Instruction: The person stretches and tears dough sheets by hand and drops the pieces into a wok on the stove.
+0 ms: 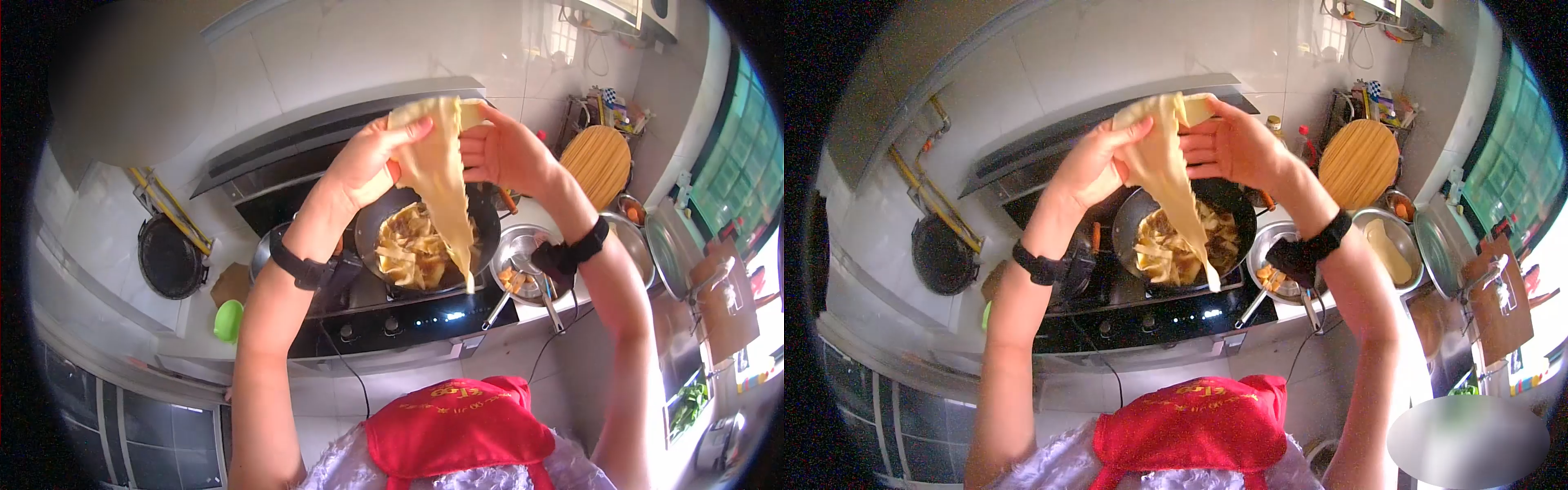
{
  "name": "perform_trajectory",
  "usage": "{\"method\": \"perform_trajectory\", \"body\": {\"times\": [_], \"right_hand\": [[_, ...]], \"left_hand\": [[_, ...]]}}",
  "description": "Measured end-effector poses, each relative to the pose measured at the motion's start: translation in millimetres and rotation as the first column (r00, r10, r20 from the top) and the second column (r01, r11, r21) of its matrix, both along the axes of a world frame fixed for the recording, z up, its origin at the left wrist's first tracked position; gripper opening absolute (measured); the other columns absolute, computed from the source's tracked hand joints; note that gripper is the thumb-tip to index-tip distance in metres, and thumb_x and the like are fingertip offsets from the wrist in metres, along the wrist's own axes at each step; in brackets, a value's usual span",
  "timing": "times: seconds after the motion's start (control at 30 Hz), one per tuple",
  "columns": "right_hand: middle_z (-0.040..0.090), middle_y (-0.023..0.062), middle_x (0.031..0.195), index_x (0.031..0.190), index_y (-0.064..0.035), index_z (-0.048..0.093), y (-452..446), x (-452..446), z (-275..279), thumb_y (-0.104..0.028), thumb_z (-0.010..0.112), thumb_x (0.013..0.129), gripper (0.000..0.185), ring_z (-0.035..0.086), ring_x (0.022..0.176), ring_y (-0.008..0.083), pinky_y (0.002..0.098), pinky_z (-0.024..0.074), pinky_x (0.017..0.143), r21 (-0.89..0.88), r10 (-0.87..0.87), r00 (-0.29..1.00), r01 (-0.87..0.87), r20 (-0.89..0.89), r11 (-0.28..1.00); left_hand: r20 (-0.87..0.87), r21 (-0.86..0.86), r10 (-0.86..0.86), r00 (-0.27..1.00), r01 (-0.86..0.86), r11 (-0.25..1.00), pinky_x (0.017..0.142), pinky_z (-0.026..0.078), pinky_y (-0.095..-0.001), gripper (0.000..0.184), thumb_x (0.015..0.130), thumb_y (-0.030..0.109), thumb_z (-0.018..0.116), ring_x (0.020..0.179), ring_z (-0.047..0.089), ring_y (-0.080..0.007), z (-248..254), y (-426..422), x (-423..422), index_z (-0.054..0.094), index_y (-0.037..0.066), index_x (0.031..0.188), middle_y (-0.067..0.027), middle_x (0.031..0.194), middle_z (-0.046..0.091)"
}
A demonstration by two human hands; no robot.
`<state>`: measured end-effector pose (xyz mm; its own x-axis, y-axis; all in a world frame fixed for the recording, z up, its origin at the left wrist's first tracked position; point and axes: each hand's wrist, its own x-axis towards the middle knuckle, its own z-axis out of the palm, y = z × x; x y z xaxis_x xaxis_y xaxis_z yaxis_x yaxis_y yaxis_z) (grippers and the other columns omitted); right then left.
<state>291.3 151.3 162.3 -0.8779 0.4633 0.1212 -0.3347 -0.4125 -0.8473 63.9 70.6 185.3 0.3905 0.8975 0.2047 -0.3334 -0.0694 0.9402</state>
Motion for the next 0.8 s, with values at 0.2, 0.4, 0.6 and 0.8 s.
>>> {"method": "perform_trajectory", "body": {"times": [0.2,0.4,0.6,0.8], "right_hand": [[0.068,0.0133,0.110,0.119,0.0039,0.058,-51.3,-23.0,-12.7,-0.043,0.049,0.099,0.052,0.067,0.097,0.0223,0.0342,0.0522,0.086,0.121,-0.235,0.972,0.230,0.027,0.966],[0.072,0.0019,0.081,0.092,-0.0048,0.073,-76.0,-43.4,-44.5,-0.025,0.072,0.088,0.020,0.065,0.068,0.0080,0.0235,0.0513,0.066,0.454,-0.488,0.853,0.368,0.182,0.812],[0.072,0.0055,0.091,0.101,-0.0006,0.071,-85.4,-42.4,-75.0,-0.024,0.071,0.089,0.027,0.067,0.080,0.0111,0.0277,0.0535,0.075,0.373,-0.305,0.922,0.203,0.239,0.905],[0.072,0.0055,0.092,0.107,0.0002,0.068,-95.4,-33.8,-48.9,-0.022,0.067,0.092,0.027,0.067,0.082,0.0115,0.0275,0.0527,0.077,0.349,-0.288,0.941,0.214,0.177,0.912]], "left_hand": [[-0.046,0.004,0.085,0.995,-0.085,0.996,0.084,0.055,-0.0353,0.029,0.094,0.022,0.063,0.097,0.067,-0.0176,11.2,10.7,-1.8,0.060,0.007,0.119,-0.0052,0.111,0.067],[0.051,0.033,0.275,0.960,-0.277,0.960,0.078,0.057,-0.0353,0.018,0.088,0.007,0.067,0.085,0.070,-0.0205,4.3,12.8,2.9,0.065,0.005,0.106,-0.0074,0.096,0.070],[0.083,0.056,0.307,0.948,-0.312,0.949,0.078,0.057,-0.0371,0.016,0.088,0.004,0.066,0.086,0.069,-0.0238,2.3,28.9,-18.5,0.063,0.003,0.104,-0.0095,0.096,0.070],[0.010,-0.016,0.259,0.966,-0.259,0.966,0.090,0.053,-0.0365,0.025,0.093,0.016,0.060,0.098,0.067,-0.0216,-3.3,46.0,-40.9,0.062,0.001,0.113,-0.0100,0.107,0.069]]}}
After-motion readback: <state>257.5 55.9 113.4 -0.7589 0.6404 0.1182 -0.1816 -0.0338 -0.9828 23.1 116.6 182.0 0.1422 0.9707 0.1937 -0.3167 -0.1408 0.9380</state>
